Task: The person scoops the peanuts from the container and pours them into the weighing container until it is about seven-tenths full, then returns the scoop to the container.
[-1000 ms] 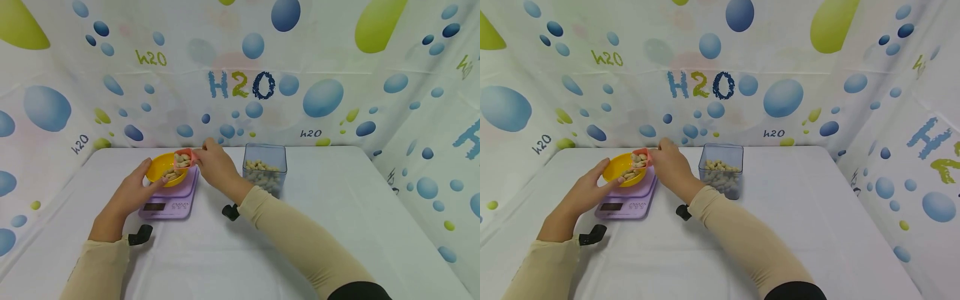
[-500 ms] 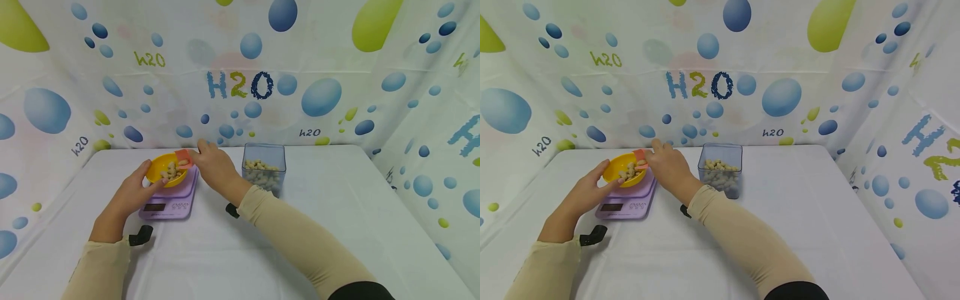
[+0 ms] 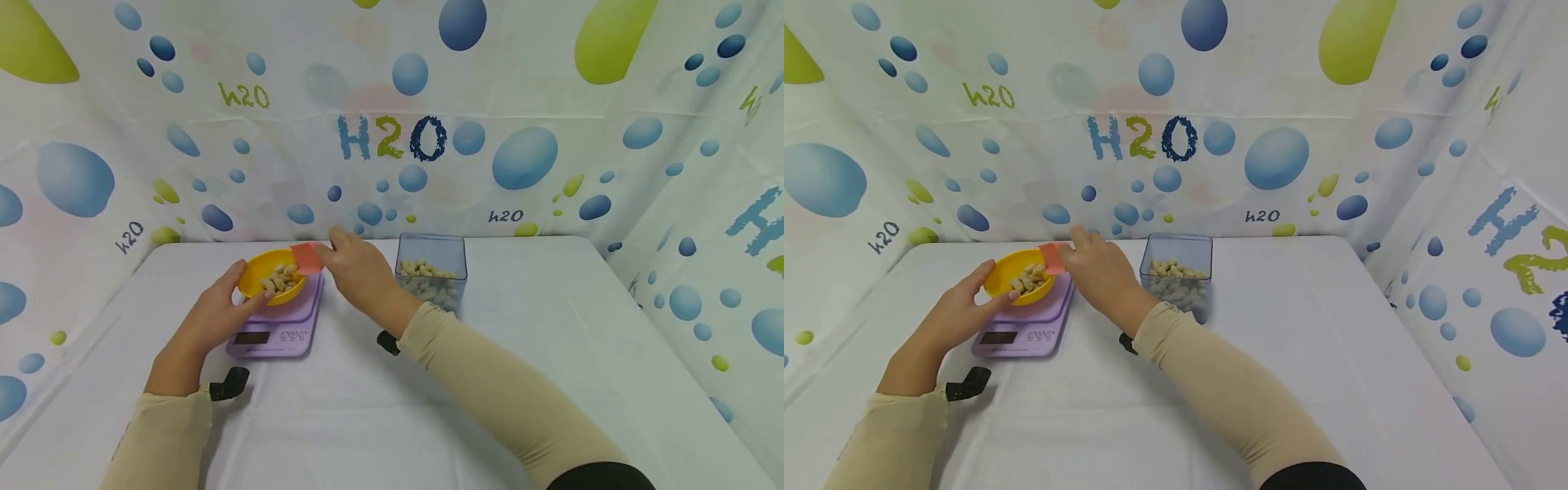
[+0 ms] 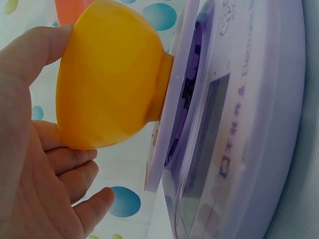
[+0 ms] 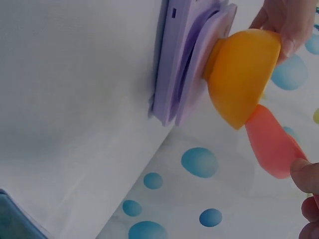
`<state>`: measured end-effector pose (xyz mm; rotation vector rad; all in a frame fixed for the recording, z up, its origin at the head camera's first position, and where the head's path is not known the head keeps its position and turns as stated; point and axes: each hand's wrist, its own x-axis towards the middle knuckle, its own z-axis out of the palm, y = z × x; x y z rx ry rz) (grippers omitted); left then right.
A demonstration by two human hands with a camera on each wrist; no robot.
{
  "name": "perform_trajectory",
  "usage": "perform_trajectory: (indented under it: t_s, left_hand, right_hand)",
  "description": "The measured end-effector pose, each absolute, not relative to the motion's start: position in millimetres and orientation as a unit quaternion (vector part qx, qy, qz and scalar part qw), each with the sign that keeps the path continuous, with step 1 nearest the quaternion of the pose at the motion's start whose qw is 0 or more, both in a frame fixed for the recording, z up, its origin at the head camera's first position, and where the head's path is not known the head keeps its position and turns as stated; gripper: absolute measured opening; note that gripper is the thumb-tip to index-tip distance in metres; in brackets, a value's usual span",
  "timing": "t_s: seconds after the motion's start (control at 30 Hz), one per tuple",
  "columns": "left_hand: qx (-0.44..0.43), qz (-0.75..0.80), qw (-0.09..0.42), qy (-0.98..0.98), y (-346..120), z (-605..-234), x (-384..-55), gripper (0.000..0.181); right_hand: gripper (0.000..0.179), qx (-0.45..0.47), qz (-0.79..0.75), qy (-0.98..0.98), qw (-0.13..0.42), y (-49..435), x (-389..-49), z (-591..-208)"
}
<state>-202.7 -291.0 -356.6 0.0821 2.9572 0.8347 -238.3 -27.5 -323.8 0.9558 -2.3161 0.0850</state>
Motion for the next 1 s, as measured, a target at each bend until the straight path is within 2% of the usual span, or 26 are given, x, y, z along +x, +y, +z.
perform_trajectory:
  t_s: [0.3, 0.47, 0.67, 0.87, 1.0]
  left_hand:
    - [0.026, 0.271, 0.031, 0.962, -290.3, -356.3, -202.6, 0.100]
    - [0.035, 0.278, 0.021, 0.960, -290.1, -354.7, -201.8, 0.100]
    - [0.057, 0.280, -0.032, 0.958, -281.9, -346.3, -199.6, 0.095]
    - [0.099, 0.288, -0.051, 0.951, -257.0, -335.1, -198.4, 0.090]
    - [0.133, 0.289, -0.051, 0.947, -232.4, -327.6, -200.4, 0.087]
  right_hand:
    - [0.024, 0.353, 0.095, -0.873, 0.322, -1.2, -237.2, -313.5]
    - [0.029, 0.329, 0.144, -0.888, 0.287, 26.2, -237.9, -305.7]
    - [0.033, 0.294, 0.199, -0.901, 0.251, 75.5, -241.4, -292.3]
    - [0.032, 0.267, 0.210, -0.909, 0.242, 126.4, -246.1, -286.4]
    - [0.031, 0.257, 0.187, -0.923, 0.216, 148.7, -246.2, -285.4]
